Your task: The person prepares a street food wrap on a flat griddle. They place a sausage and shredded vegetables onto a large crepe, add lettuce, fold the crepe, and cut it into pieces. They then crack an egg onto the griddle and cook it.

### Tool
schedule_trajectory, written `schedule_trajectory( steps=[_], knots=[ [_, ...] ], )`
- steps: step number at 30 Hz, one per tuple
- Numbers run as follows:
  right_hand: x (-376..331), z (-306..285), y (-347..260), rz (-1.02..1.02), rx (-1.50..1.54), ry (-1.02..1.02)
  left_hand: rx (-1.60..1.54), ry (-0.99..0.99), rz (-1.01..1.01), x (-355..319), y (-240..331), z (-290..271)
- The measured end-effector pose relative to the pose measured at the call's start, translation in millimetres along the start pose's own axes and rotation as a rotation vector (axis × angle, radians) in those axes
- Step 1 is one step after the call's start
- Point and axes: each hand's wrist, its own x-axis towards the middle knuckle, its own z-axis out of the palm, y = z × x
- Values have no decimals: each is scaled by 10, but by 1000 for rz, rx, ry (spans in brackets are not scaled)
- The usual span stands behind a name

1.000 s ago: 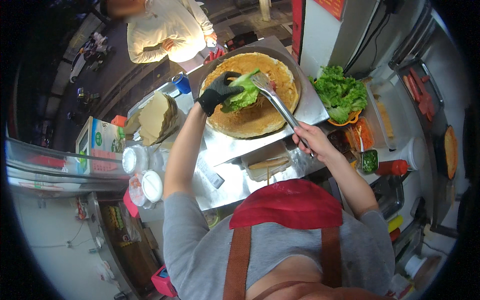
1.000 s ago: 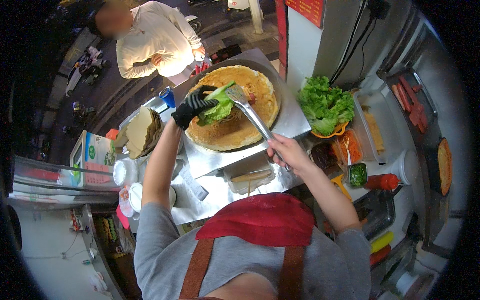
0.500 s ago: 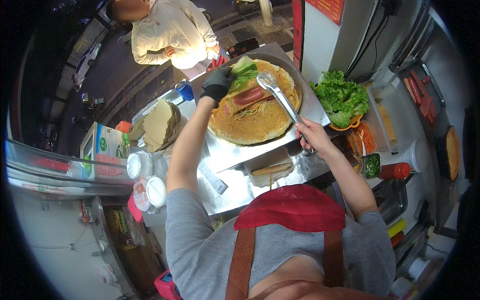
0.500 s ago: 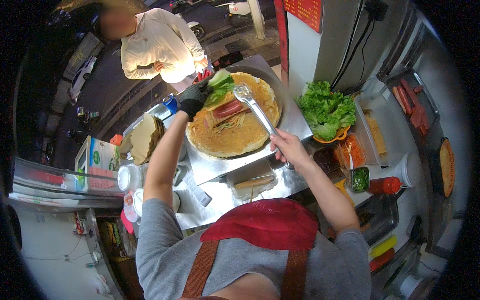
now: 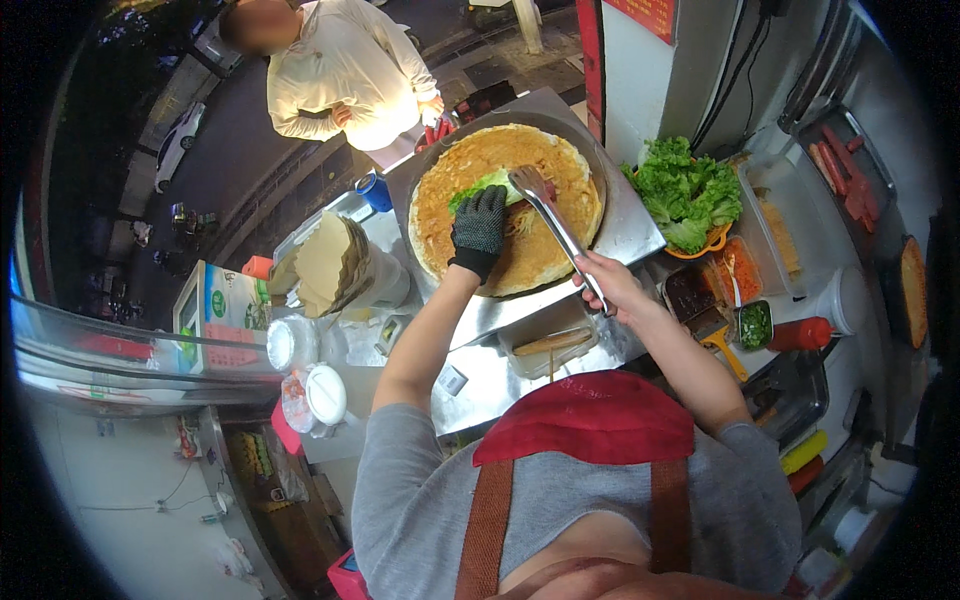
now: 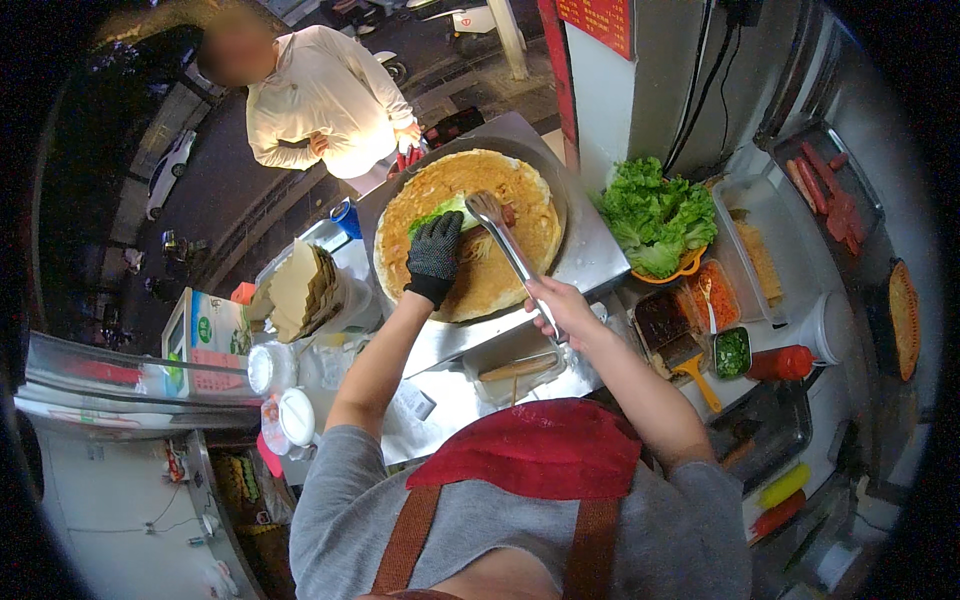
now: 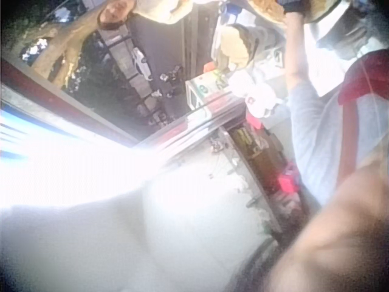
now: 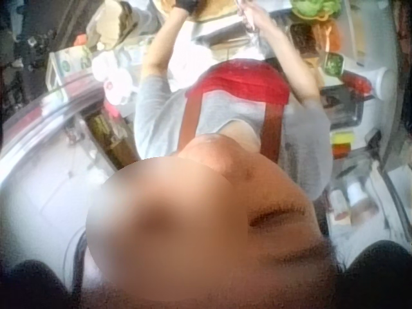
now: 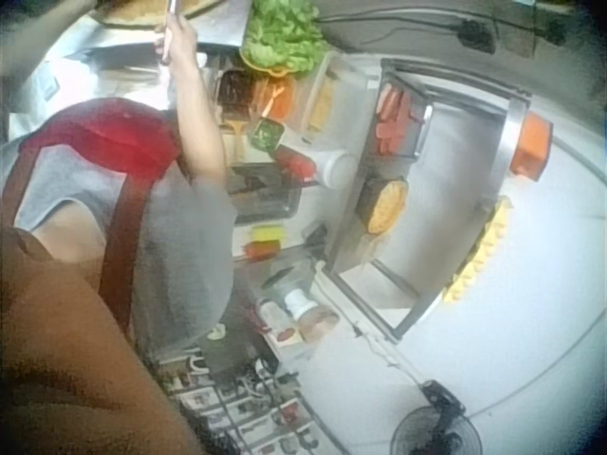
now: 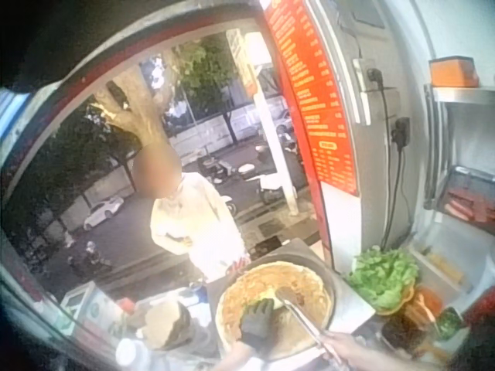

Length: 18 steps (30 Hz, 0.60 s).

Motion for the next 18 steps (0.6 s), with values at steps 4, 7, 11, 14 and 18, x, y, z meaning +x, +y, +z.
schedule_trajectory(
  steps=[4, 7, 11, 14, 18],
  knots=[
    [1, 30, 94, 54, 45, -18, -131, 97, -48, -45, -16, 109],
    [15, 27, 126, 55, 45, -25, -224, 179, -103, -43, 17, 136],
    [24, -71, 93, -1, -61, 15, -325, 128, -176, 36, 53, 17],
    [-156, -320, -24, -286, -544, 236, -319, 110, -177, 35, 29, -33],
    [-357, -1017, -437, -577, -1564, 603, -283, 81, -159, 53, 18, -44]
  ],
)
